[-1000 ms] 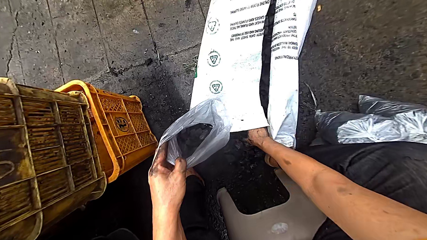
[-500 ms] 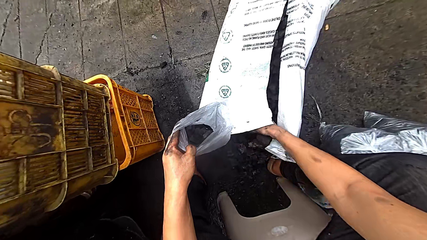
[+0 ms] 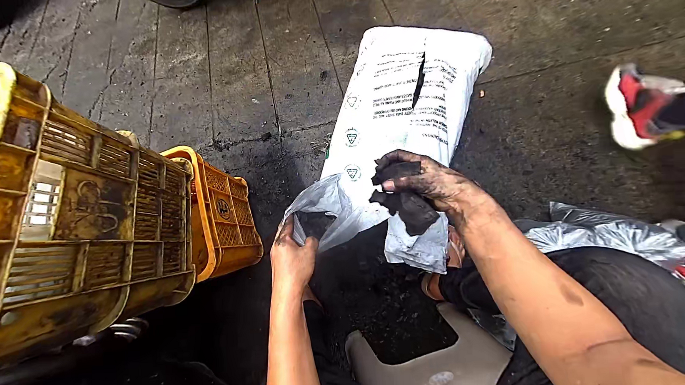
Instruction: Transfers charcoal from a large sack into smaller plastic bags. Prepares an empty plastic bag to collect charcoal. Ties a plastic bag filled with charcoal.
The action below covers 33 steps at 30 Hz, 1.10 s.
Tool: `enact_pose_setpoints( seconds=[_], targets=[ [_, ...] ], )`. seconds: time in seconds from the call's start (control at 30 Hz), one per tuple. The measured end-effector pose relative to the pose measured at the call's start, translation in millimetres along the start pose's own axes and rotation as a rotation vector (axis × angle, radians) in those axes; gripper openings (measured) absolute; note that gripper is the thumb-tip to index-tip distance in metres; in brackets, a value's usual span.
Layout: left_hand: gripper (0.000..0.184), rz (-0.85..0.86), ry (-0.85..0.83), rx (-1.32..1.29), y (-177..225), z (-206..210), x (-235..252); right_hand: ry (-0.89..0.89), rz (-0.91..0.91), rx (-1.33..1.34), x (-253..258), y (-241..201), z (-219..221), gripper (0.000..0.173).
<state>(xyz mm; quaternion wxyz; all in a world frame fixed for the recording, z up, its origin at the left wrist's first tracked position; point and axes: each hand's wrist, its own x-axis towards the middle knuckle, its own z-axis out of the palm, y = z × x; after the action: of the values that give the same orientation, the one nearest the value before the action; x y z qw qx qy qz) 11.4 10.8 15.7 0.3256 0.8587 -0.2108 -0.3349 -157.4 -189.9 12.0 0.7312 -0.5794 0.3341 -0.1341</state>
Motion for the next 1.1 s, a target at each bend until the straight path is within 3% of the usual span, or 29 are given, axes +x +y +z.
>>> enact_pose_setpoints(
  seconds=[0.13, 0.2, 0.33, 0.43, 0.53, 0.63, 0.73, 0.8, 0.87, 0.93, 0.97, 1.1],
  targets=[
    [0.067, 0.002, -0.052, -0.055, 2.7, 1.2, -2.3, -0.031, -0.143, 0.117, 25.0, -2.1, 60.1, 0.042],
    [0.069, -0.001, -0.067, -0.097, 2.7, -0.1, -3.5, 0.090, -0.192, 0.114, 35.3, 9.6, 89.2, 0.039],
    [0.069, -0.003, -0.073, -0.165, 2.8, -3.5, -4.7, 0.308, -0.505, -0.126, 44.0, 51.2, 118.0, 0.054],
    [0.067, 0.006, -0.059, -0.201, 1.1, -5.1, -4.3, 0.200, -0.594, -0.189, 35.3, 74.8, 124.4, 0.055],
    [0.066, 0.029, -0.037, -0.226, -2.3, -4.5, -4.1, -0.016, -0.502, -0.233, 28.7, 79.0, 115.0, 0.058],
    [0.067, 0.048, -0.037, -0.237, -6.0, -4.6, -3.0, -0.274, -0.190, -0.456, 32.6, 56.0, 103.7, 0.058],
    [0.064, 0.050, -0.039, -0.199, -6.8, -2.4, -2.9, -0.342, 0.045, -0.809, 49.2, 37.2, 100.8, 0.080],
    [0.064, 0.041, -0.023, -0.179, -7.6, -3.1, -2.5, -0.368, 0.068, -0.961, 55.0, 24.0, 97.8, 0.097],
    [0.066, 0.020, 0.007, -0.190, -8.6, -3.8, -2.6, -0.390, -0.033, -0.964, 51.8, 11.8, 88.1, 0.079],
    [0.067, 0.008, 0.040, -0.198, -9.8, -5.0, -2.5, -0.228, -0.233, -0.703, 46.3, 7.6, 67.2, 0.040],
    [0.066, 0.003, 0.051, -0.198, -10.1, -5.7, -3.0, -0.076, -0.284, -0.568, 47.2, 8.5, 53.0, 0.029],
    [0.065, -0.011, 0.080, -0.195, -9.8, -5.1, -5.5, 0.559, -0.145, -0.326, 85.6, 59.5, -20.2, 0.030]
  ],
)
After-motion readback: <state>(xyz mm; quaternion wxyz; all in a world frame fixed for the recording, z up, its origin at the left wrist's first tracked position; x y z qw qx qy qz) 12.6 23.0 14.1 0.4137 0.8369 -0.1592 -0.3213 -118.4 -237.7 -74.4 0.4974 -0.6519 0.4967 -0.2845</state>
